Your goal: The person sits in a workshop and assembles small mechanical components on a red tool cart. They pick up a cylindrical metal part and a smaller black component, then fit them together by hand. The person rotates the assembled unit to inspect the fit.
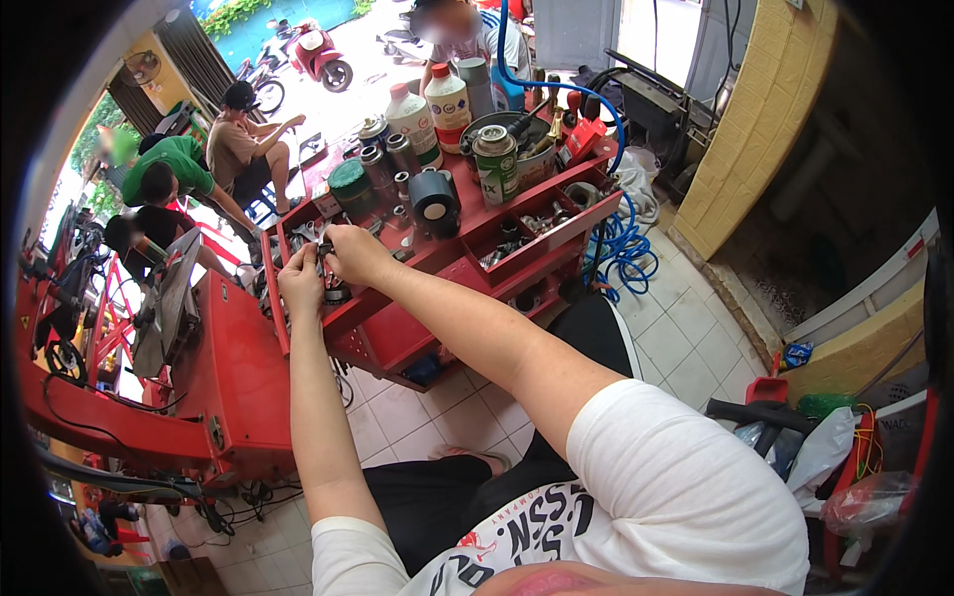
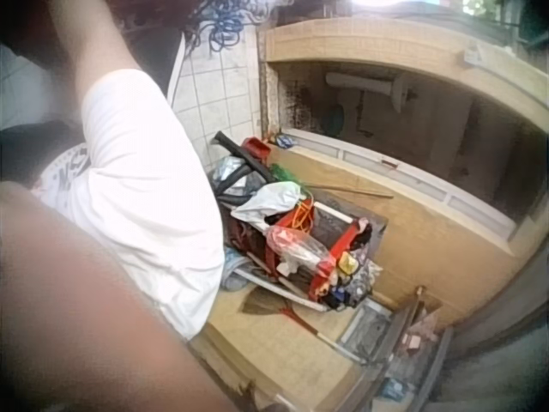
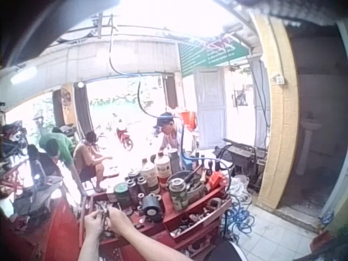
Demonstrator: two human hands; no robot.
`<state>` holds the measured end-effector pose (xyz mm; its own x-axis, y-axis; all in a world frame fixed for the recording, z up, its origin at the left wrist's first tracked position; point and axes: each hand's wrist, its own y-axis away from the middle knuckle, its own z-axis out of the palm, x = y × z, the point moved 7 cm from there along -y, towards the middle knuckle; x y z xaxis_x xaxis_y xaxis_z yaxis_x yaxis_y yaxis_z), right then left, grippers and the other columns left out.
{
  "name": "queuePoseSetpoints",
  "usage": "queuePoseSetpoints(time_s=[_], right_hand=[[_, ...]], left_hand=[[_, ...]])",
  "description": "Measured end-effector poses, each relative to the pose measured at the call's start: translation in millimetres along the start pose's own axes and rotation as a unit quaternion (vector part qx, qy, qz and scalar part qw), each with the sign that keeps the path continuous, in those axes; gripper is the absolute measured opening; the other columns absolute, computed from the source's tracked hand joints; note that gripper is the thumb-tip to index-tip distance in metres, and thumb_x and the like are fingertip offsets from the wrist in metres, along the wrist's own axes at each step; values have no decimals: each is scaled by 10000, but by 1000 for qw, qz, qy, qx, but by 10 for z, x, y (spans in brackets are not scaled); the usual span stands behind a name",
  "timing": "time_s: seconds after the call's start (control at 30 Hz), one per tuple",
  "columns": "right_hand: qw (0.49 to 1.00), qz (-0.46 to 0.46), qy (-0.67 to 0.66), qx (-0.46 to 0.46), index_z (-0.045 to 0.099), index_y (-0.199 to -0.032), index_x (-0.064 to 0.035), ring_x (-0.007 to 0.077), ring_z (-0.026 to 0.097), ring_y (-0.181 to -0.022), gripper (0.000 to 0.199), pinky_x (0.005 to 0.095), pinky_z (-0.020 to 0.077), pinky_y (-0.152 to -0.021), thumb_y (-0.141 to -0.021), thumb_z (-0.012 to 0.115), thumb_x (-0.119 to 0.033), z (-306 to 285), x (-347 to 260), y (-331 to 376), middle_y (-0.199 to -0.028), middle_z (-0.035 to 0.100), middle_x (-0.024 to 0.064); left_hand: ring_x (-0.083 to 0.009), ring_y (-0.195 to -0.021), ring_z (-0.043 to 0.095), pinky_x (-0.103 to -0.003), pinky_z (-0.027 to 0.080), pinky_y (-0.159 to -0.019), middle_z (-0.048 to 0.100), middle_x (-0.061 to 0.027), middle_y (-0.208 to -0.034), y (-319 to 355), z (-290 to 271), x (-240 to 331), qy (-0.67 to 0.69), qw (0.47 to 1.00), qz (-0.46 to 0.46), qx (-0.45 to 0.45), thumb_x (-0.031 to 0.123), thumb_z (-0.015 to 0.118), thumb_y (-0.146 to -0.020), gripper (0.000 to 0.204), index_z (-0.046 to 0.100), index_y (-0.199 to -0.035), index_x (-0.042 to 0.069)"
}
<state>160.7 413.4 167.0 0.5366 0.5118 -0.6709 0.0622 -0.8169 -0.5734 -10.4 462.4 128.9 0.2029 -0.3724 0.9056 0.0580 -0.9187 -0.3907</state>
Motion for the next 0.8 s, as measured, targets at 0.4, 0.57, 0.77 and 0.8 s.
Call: queuePoseSetpoints(time_s=[0.4,0.57,0.77,0.8], right_hand=[[998,-17,-30,48,652,-1010,19,459,687,-961,241,526,556,-859,-828,731,-117,-49,-18,17,-954,713,252],[998,-14,-19,54,653,-1013,18,452,685,-984,249,516,558,-874,-829,743,-123,-48,-8,-5,-973,708,248],[999,-12,-5,53,654,-1008,19,448,683,-993,250,513,558,-881,-827,744,-128,-44,22,1,-971,704,245],[999,-13,-3,52,654,-1004,19,448,684,-990,248,513,558,-881,-827,744,-129,-44,21,3,-967,705,244]], left_hand=[[-115,-931,687,-257,526,-845,785,-85,-1069,39,20,77,29,999,-1,16,253,741,-1024,370,746,-1219,-62],[-80,-811,637,-239,483,-728,761,-30,-956,6,31,-80,72,994,-78,4,260,789,-988,320,770,-1098,-39],[-62,-740,592,-223,437,-672,740,-12,-896,77,66,-42,115,986,-123,-6,269,818,-962,302,769,-1031,-20],[-61,-737,590,-223,435,-668,738,-9,-891,83,64,-28,111,986,-125,-3,267,818,-962,297,769,-1029,-19]])
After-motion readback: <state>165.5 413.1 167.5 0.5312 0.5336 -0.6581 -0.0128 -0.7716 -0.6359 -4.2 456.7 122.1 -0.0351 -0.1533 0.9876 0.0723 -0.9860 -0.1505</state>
